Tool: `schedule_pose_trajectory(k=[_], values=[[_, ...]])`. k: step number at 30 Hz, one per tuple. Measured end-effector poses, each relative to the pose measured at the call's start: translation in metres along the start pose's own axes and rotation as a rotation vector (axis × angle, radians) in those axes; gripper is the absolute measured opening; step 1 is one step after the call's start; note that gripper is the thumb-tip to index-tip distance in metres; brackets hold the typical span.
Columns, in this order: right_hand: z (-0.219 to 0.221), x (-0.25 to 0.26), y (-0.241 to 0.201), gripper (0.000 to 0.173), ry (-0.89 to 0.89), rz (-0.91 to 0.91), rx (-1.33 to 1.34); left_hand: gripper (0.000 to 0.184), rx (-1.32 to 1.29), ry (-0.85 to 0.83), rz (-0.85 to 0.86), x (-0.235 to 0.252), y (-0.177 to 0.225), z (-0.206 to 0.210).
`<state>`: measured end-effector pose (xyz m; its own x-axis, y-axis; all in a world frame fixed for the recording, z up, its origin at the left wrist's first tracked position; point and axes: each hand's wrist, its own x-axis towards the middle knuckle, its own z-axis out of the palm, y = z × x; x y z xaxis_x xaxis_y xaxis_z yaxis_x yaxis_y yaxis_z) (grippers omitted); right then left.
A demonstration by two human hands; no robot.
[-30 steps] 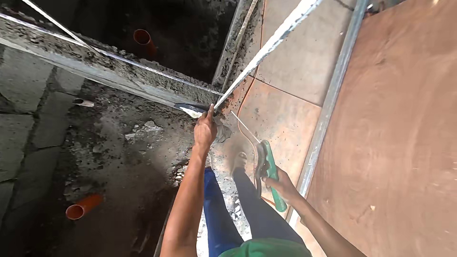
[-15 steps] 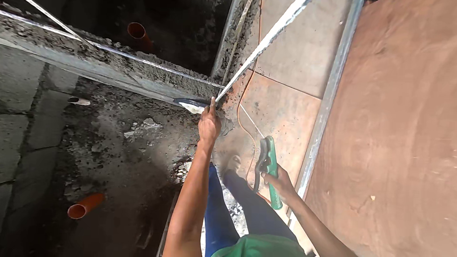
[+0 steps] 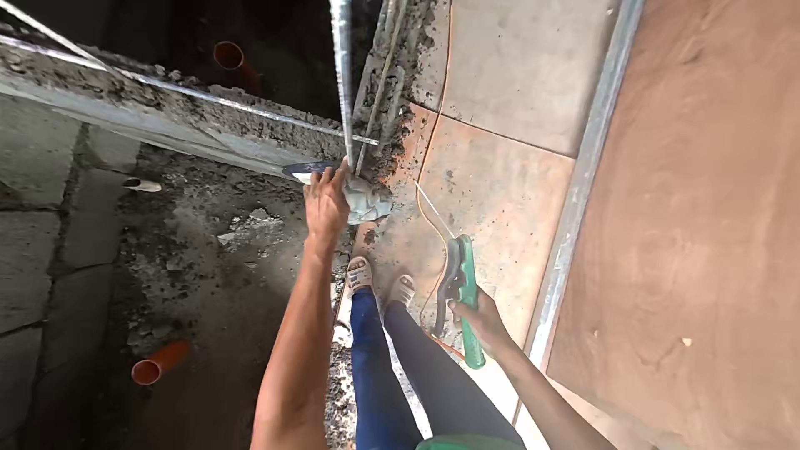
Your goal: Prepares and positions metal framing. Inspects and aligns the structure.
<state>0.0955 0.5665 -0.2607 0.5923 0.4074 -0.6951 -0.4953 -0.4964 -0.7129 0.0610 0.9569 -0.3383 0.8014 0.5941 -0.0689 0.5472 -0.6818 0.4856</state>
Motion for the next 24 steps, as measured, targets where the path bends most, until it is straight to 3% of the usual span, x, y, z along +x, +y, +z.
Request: schedule_pose_trajectory(k=[6,10,13,16,24], values=[[-0.012,0.009,0.012,0.058,0.005,0.058,0.004,0.055,0.049,-0.02,0.141,0.021,-0.005,-0.036],[-0.015,0.012,0.016,0.056,0.043,0.095,0.05,0.053,-0.052,0.012,0.023,0.041,-0.009,-0.077],[-0.016,0.012,0.014,0.054,0.066,0.109,0.119,0.047,-0.341,0.023,-0.017,0.051,-0.023,-0.096],[-0.009,0.015,0.01,0.052,0.059,0.131,0.186,0.048,-0.671,-0.001,0.013,0.048,-0.013,-0.091],[0.009,0.005,-0.002,0.054,-0.046,0.151,0.178,0.035,-0.448,-0.023,0.021,0.033,0.008,-0.081]])
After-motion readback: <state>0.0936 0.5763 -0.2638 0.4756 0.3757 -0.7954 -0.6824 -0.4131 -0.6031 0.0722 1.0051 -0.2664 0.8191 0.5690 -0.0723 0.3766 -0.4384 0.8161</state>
